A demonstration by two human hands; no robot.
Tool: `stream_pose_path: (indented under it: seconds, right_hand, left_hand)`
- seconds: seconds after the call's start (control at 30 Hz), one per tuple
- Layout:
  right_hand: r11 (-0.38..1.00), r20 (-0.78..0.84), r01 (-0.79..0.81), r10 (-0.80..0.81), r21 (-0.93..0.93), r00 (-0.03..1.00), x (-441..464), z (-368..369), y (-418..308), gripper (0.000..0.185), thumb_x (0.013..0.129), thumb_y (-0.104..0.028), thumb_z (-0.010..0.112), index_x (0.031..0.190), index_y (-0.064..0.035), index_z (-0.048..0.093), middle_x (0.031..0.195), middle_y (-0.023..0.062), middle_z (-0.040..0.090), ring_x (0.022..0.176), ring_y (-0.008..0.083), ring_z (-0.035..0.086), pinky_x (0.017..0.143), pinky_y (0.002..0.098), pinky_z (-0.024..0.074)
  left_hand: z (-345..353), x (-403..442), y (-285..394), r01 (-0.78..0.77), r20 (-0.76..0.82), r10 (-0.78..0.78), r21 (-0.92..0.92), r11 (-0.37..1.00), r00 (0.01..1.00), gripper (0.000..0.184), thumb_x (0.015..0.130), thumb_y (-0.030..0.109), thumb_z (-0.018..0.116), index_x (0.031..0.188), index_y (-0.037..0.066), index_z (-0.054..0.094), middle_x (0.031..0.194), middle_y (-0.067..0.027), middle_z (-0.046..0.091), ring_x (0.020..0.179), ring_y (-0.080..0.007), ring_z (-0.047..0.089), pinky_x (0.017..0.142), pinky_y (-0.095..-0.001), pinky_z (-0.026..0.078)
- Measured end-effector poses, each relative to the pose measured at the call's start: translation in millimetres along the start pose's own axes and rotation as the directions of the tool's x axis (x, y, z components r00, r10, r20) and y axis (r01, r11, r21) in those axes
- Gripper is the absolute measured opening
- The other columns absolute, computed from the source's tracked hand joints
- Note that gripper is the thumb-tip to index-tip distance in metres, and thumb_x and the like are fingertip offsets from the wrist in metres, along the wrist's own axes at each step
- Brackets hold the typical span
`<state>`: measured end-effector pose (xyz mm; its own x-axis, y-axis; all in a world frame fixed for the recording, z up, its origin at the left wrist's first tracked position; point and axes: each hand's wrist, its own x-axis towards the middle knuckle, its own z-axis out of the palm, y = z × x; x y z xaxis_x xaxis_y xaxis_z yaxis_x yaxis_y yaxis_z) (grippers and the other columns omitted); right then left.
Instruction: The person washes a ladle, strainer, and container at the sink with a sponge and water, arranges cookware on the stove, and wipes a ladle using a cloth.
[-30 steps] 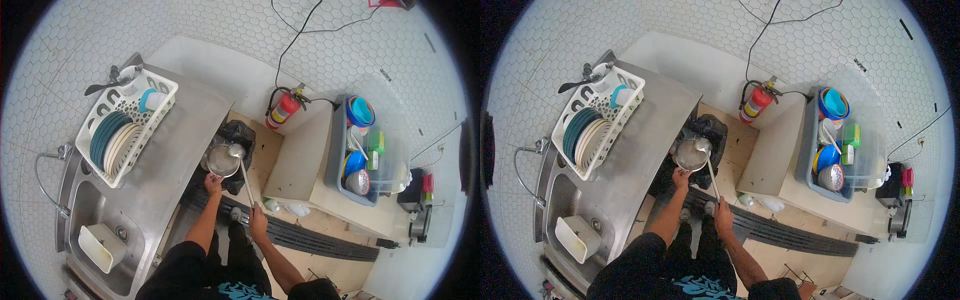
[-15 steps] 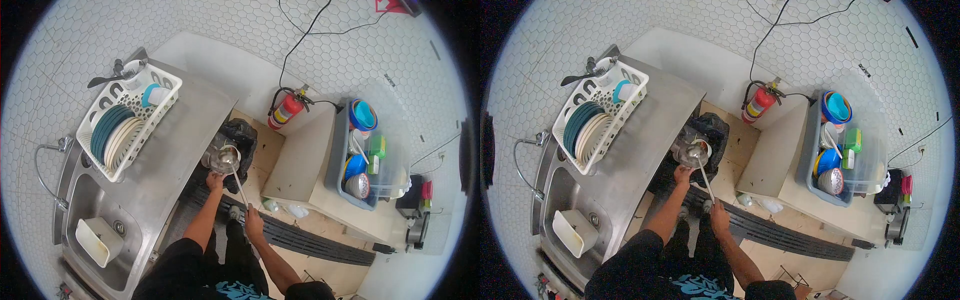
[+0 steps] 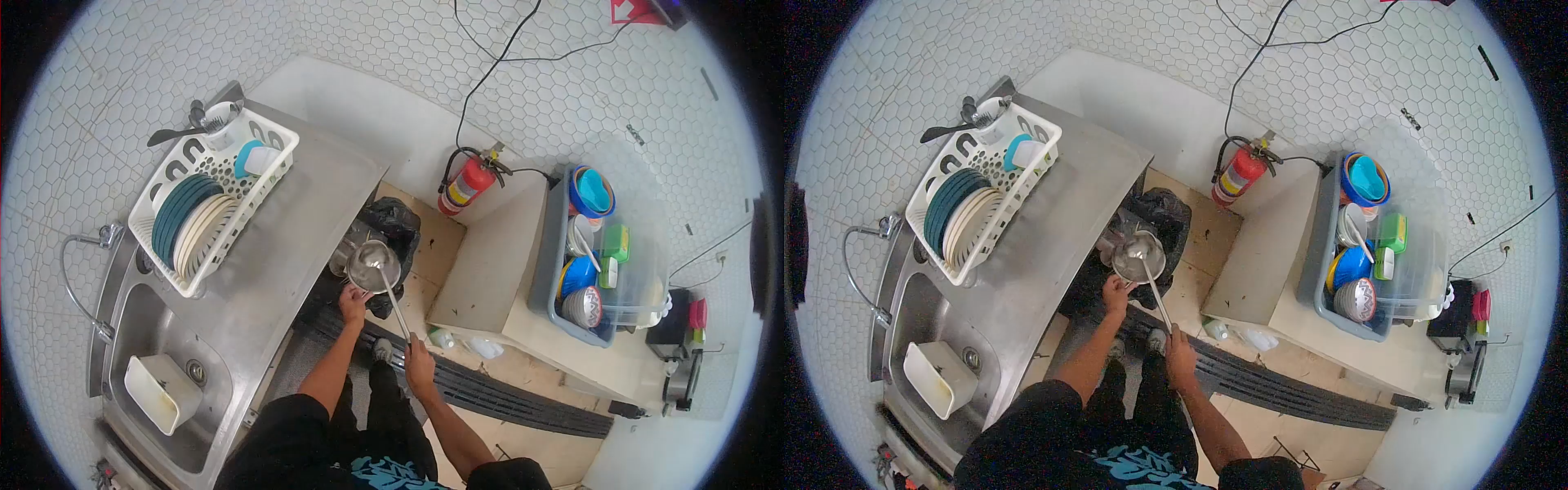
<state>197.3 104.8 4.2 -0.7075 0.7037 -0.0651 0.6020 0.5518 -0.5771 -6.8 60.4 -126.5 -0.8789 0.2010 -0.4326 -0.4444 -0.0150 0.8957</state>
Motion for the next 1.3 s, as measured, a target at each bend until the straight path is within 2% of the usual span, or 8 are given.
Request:
stream_pose_path:
  seconds: [0.23,0.43,0.5,0.63,0.77,0.83,1.1,1.3]
  right_hand:
    - [0.958,-0.178,-0.048,0.101,0.282,0.979,-30,-70,-15,0.028,0.089,-0.01,0.055,0.114,0.0024,0.052,0.075,0.0179,0.058,0.063,0.0321,0.058,0.057,0.0378,0.0459]
    - [0.805,0.053,-0.198,0.204,0.56,0.978,-28,-144,-61,0.023,0.089,-0.01,0.052,0.108,0.0018,0.055,0.069,0.0027,0.051,0.064,0.0098,0.047,0.057,0.0265,0.0414]
    - [0.832,0.002,0.0,-0.001,0.554,1.0,-21,-130,-42,0.023,0.089,-0.011,0.051,0.108,0.0013,0.056,0.068,0.0003,0.051,0.06,0.0089,0.047,0.054,0.0246,0.0402]
    - [0.753,0.25,-0.014,-0.2,0.658,0.948,-4,-103,-62,0.023,0.09,-0.011,0.051,0.111,-0.0023,0.057,0.065,-0.0032,0.046,0.051,0.0028,0.042,0.045,0.0199,0.0335]
    - [0.765,0.423,0.038,-0.396,0.643,0.815,11,-85,-108,0.026,0.088,-0.01,0.054,0.112,0.0002,0.057,0.071,0.0006,0.05,0.062,0.0071,0.045,0.056,0.0231,0.0393]
    - [0.797,0.51,0.077,-0.454,0.599,0.731,2,-84,-140,0.027,0.088,-0.011,0.054,0.112,-0.0001,0.057,0.074,0.0017,0.051,0.064,0.0069,0.046,0.058,0.0234,0.0403]
    - [0.858,0.812,-0.106,-0.427,0.503,0.399,-47,-40,-277,0.028,0.091,-0.012,0.051,0.116,-0.0003,0.055,0.067,-0.0008,0.049,0.05,0.005,0.044,0.045,0.0207,0.036]
    - [0.824,0.881,-0.356,-0.322,0.441,0.345,-91,24,-345,0.027,0.094,-0.012,0.047,0.118,-0.0007,0.05,0.063,-0.0009,0.044,0.042,0.0065,0.04,0.037,0.0216,0.0327]
  left_hand:
    - [-9,-84,83,-0.066,0.12,0.1,-0.257,0.964,0.988,0.008,0.089,-0.002,0.051,0.096,-0.003,0.048,0.088,-0.009,0.055,0.085,-0.0162,0.057,0.083,-0.0374,0.055]
    - [-71,-176,211,-0.081,0.05,0.112,-0.421,0.903,0.992,0.012,0.089,0.001,0.053,0.101,0.0,0.051,0.09,-0.0054,0.058,0.085,-0.0136,0.058,0.081,-0.0335,0.055]
    - [-100,-200,236,-0.151,-0.052,0.143,-0.425,0.892,0.988,0.014,0.089,0.002,0.054,0.103,0.002,0.052,0.092,-0.0048,0.058,0.087,-0.0144,0.059,0.079,-0.0327,0.055]
    - [-178,-232,266,-0.291,-0.319,0.192,-0.299,0.909,0.928,0.014,0.086,0.0,0.058,0.099,0.001,0.054,0.093,-0.0062,0.062,0.084,-0.0133,0.06,0.073,-0.0303,0.055]
    - [-255,-257,284,-0.327,-0.477,0.469,0.353,0.877,0.743,0.011,0.082,0.0,0.062,0.093,0.0,0.058,0.087,-0.0094,0.063,0.081,-0.0162,0.062,0.068,-0.0301,0.051]
    - [-298,-268,282,-0.274,-0.173,0.796,0.879,0.391,0.58,0.015,0.078,0.001,0.064,0.093,0.002,0.059,0.082,-0.0116,0.06,0.077,-0.0253,0.061,0.068,-0.0331,0.05]
    - [-451,-238,241,-0.164,0.001,0.751,0.976,0.144,0.661,0.008,0.074,0.005,0.054,0.082,0.005,0.053,0.08,-0.0105,0.05,0.079,-0.0284,0.054,0.066,-0.0393,0.046]
    - [-528,-192,179,-0.196,0.056,0.625,0.968,0.157,0.778,0.011,0.074,0.006,0.053,0.084,0.005,0.052,0.083,-0.0103,0.051,0.085,-0.0288,0.055,0.07,-0.0385,0.047]
